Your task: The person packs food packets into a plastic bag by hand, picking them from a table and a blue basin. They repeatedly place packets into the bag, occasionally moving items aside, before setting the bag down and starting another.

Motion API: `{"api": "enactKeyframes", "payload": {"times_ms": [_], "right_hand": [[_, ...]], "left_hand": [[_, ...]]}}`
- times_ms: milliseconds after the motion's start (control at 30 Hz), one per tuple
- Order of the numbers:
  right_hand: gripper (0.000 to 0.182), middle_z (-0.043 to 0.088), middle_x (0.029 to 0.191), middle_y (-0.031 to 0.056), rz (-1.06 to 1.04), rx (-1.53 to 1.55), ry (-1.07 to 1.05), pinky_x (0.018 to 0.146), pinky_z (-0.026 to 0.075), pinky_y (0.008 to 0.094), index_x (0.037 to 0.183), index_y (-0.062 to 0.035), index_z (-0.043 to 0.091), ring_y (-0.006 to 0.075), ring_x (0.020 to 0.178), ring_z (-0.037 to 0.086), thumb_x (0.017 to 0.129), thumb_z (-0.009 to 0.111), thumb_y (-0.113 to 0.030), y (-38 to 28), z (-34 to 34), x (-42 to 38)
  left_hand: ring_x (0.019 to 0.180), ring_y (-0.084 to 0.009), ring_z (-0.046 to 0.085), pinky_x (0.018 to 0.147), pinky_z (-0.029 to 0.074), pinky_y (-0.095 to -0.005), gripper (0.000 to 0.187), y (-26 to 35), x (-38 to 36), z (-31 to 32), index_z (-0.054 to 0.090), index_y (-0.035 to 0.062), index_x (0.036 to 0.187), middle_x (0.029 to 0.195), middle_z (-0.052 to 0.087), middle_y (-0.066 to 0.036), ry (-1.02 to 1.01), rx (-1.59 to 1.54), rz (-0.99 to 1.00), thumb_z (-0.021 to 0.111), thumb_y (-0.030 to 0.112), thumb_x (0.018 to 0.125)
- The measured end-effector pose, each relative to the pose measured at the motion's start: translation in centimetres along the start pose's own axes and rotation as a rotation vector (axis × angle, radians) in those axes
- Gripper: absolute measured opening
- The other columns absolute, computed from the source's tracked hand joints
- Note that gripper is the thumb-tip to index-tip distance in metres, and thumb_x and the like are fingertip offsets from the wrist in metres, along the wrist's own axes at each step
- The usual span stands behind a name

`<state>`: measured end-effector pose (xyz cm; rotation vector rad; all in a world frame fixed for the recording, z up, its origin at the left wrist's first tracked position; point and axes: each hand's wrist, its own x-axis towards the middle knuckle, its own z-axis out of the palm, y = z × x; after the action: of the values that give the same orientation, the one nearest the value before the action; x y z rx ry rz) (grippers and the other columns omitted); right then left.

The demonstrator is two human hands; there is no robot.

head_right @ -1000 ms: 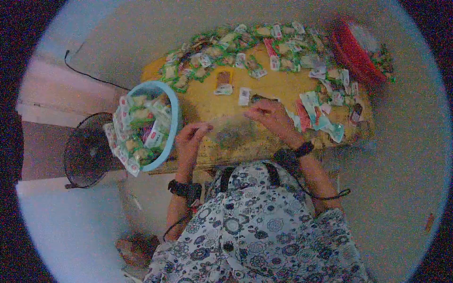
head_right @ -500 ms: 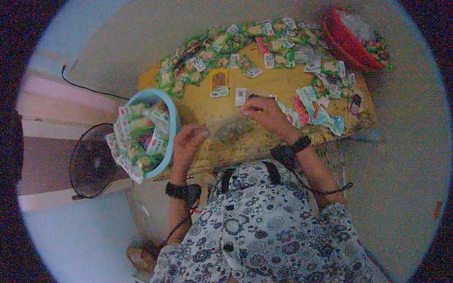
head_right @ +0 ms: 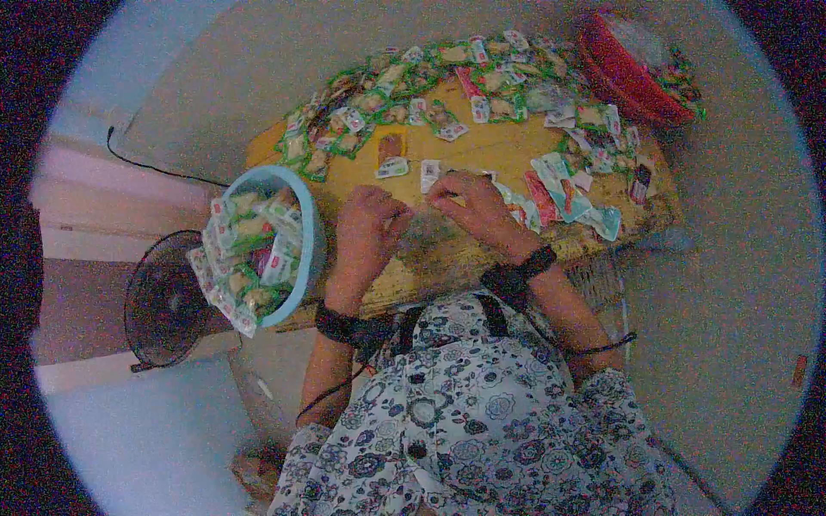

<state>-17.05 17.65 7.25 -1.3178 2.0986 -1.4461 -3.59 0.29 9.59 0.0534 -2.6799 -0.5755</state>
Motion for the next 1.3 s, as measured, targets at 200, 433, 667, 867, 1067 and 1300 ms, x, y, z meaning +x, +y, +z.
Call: {"api": "enactKeyframes", "payload": {"times_ms": [200, 433, 667, 867, 1067, 1300], "right_hand": [[0.014, 0.064, 0.09, 0.0088, 0.024, -0.121, 0.02, 0.081, 0.047, 0.0366, 0.092, -0.005, 0.066, 0.0252, 0.089, 0.061, 0.086, 0.064, -0.017, 0.1, -0.2, -0.1], [0.02, 0.064, 0.098, 0.0113, -0.314, -0.441, -0.042, 0.087, 0.047, 0.0453, 0.097, -0.0097, 0.066, 0.031, 0.097, 0.06, 0.08, 0.064, -0.02, -0.9, 1.2, 1.8], [0.012, 0.065, 0.09, 0.0087, -0.414, -0.675, -0.238, 0.081, 0.048, 0.0442, 0.081, -0.0107, 0.068, 0.0292, 0.091, 0.061, 0.073, 0.063, -0.017, -3.4, 3.4, 3.9], [0.013, 0.064, 0.084, 0.0089, -0.231, -0.735, -0.317, 0.075, 0.048, 0.0453, 0.083, -0.0125, 0.07, 0.0308, 0.088, 0.062, 0.077, 0.063, -0.022, -2.7, -0.1, 3.6], [0.016, 0.068, 0.092, 0.0079, -0.222, -0.53, -0.112, 0.077, 0.049, 0.0394, 0.097, -0.0098, 0.07, 0.029, 0.088, 0.063, 0.085, 0.067, -0.02, -0.3, -3.0, 1.2], [0.017, 0.068, 0.094, 0.0108, -0.166, -0.3, -0.09, 0.079, 0.05, 0.0368, 0.098, -0.0046, 0.069, 0.0287, 0.09, 0.064, 0.087, 0.066, -0.017, -0.8, -3.0, 0.5]], "left_hand": [[0.084, -0.0337, 0.058, 0.078, 0.045, -0.0456, 0.01, -1.5, -1.9, -1.8, 0.067, 0.005, 0.08, 0.081, 0.062, -0.012, 0.031, 0.005, -0.051, 0.07, 0.014, 0.078], [0.083, -0.0314, 0.056, 0.078, 0.043, -0.0439, 0.009, -1.3, -2.4, -1.4, 0.065, 0.0049, 0.076, 0.077, 0.062, -0.009, 0.159, -0.096, -0.056, 0.072, 0.01, 0.073], [0.083, -0.0316, 0.056, 0.078, 0.043, -0.043, 0.009, -1.5, -2.7, -1.7, 0.063, 0.0052, 0.076, 0.077, 0.06, -0.009, 0.134, -0.099, -0.073, 0.071, 0.008, 0.072], [0.083, -0.0318, 0.056, 0.078, 0.043, -0.0427, 0.009, -1.2, -2.8, -1.9, 0.063, 0.0055, 0.076, 0.076, 0.059, -0.009, 0.135, -0.106, -0.094, 0.071, 0.007, 0.072], [0.08, -0.0323, 0.056, 0.078, 0.043, -0.0421, 0.01, -2.2, -3.4, -1.6, 0.062, 0.0059, 0.076, 0.078, 0.059, -0.01, 0.133, -0.11, -0.116, 0.071, 0.008, 0.073], [0.082, -0.0291, 0.059, 0.074, 0.047, -0.0375, 0.014, -3.9, -5.1, -2.5, 0.063, 0.0017, 0.084, 0.084, 0.061, -0.012, 0.077, -0.265, -0.269, 0.07, 0.014, 0.083]]}}
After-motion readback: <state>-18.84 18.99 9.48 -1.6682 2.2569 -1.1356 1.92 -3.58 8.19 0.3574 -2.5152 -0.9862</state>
